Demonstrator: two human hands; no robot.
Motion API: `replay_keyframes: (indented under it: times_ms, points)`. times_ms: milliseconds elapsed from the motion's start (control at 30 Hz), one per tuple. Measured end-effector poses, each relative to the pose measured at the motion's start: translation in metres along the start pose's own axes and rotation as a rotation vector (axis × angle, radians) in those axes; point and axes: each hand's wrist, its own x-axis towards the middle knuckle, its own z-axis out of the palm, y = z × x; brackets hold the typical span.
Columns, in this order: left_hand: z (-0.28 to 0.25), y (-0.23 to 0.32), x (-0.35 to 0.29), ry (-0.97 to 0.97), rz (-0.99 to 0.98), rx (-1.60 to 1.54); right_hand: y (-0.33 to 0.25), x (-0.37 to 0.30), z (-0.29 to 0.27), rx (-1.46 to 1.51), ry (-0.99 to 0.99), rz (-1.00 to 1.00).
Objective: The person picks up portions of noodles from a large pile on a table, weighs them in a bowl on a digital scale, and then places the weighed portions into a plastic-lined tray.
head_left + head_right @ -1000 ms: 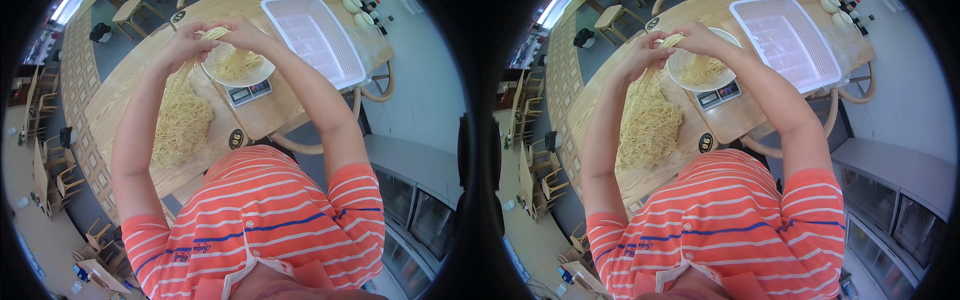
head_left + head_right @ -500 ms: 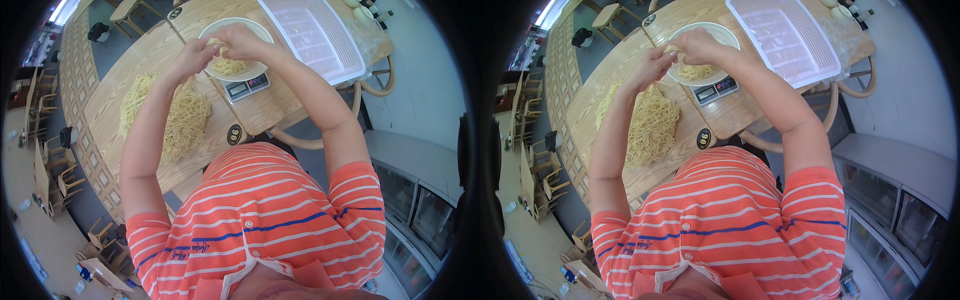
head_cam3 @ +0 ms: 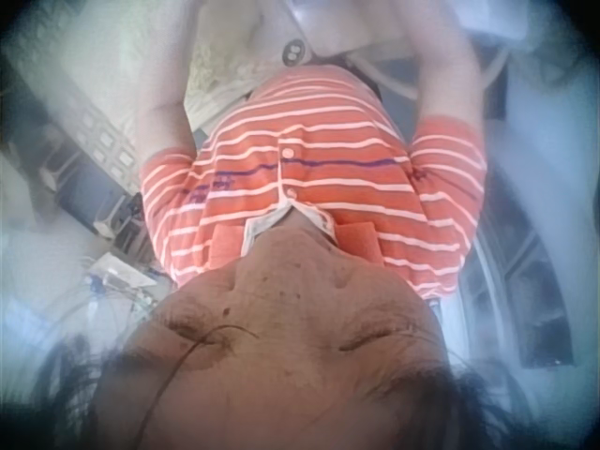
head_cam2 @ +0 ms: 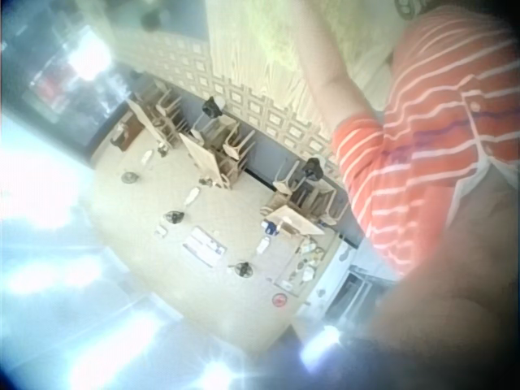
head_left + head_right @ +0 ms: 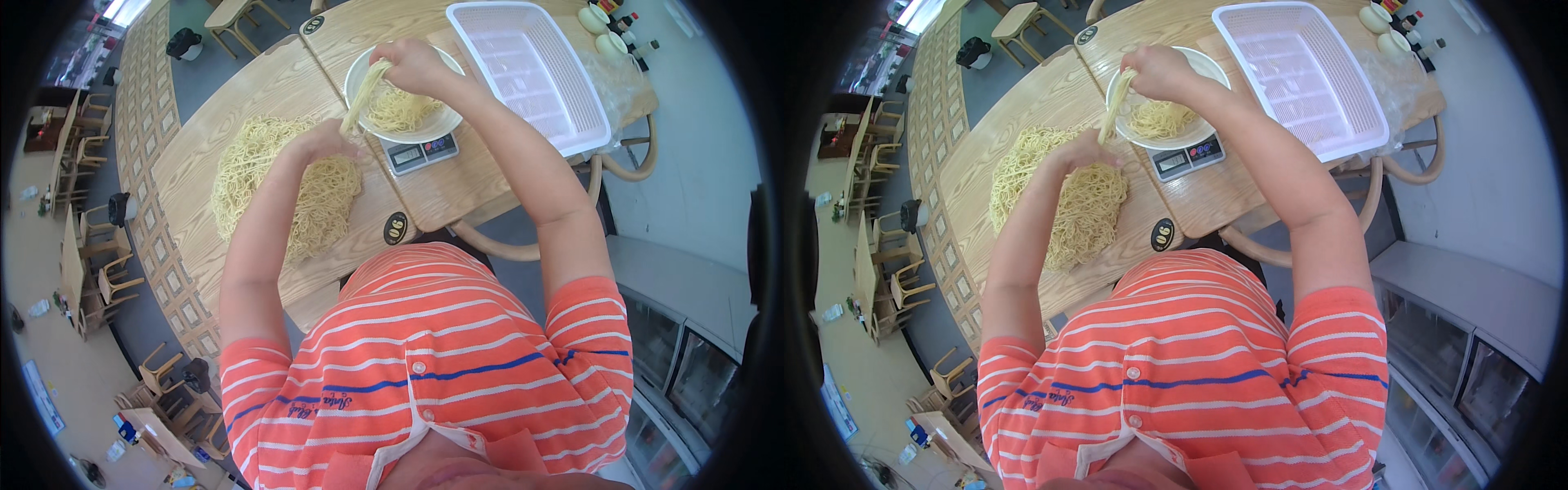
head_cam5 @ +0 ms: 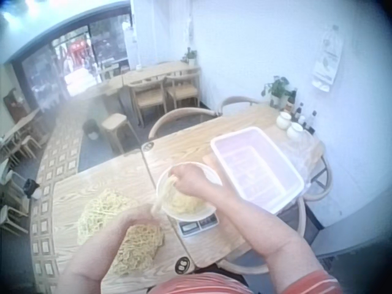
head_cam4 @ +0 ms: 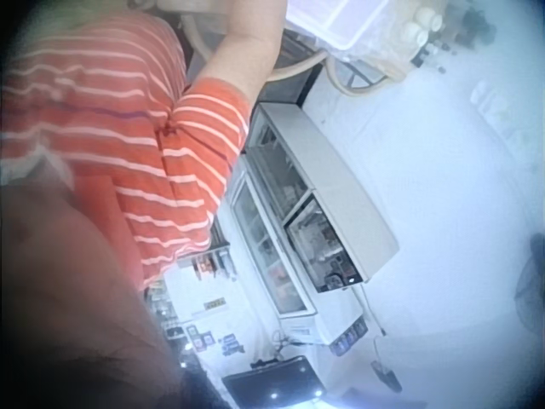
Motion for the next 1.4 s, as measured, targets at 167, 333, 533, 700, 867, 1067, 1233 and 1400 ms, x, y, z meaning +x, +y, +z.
replay_keyframes:
  times_ms: [167,333,533,700,867,1067,1233,1400]
  points:
    - [0.008,-0.034,0.019,-0.099,-0.041,-0.21,0.002,0.008,0.018,0.002,0.002,-0.019]
    - [-0.066,0.037,-0.052,0.175,-0.06,-0.156,0.02,-0.002,-0.016,0.064,0.061,0.066]
    - [-0.137,0.191,-0.108,0.308,0.171,0.221,-0.015,-0.001,-0.085,0.581,0.015,0.027]
    - [-0.138,0.264,-0.136,0.187,0.322,0.169,-0.109,0.012,-0.149,1.223,-0.012,-0.033]
    - [-0.126,0.237,-0.117,0.398,0.229,0.042,-0.073,0.029,-0.121,0.918,0.051,-0.057]
    - [-0.093,0.096,-0.097,0.21,0.291,-0.249,-0.024,0.024,-0.106,0.791,0.299,0.272]
    - [-0.097,-0.003,-0.158,0.484,0.058,-0.715,0.039,0.02,-0.082,1.063,0.33,0.458]
    - [-0.137,-0.074,-0.243,0.686,0.256,-0.924,0.089,0.01,-0.038,1.354,0.378,0.565]
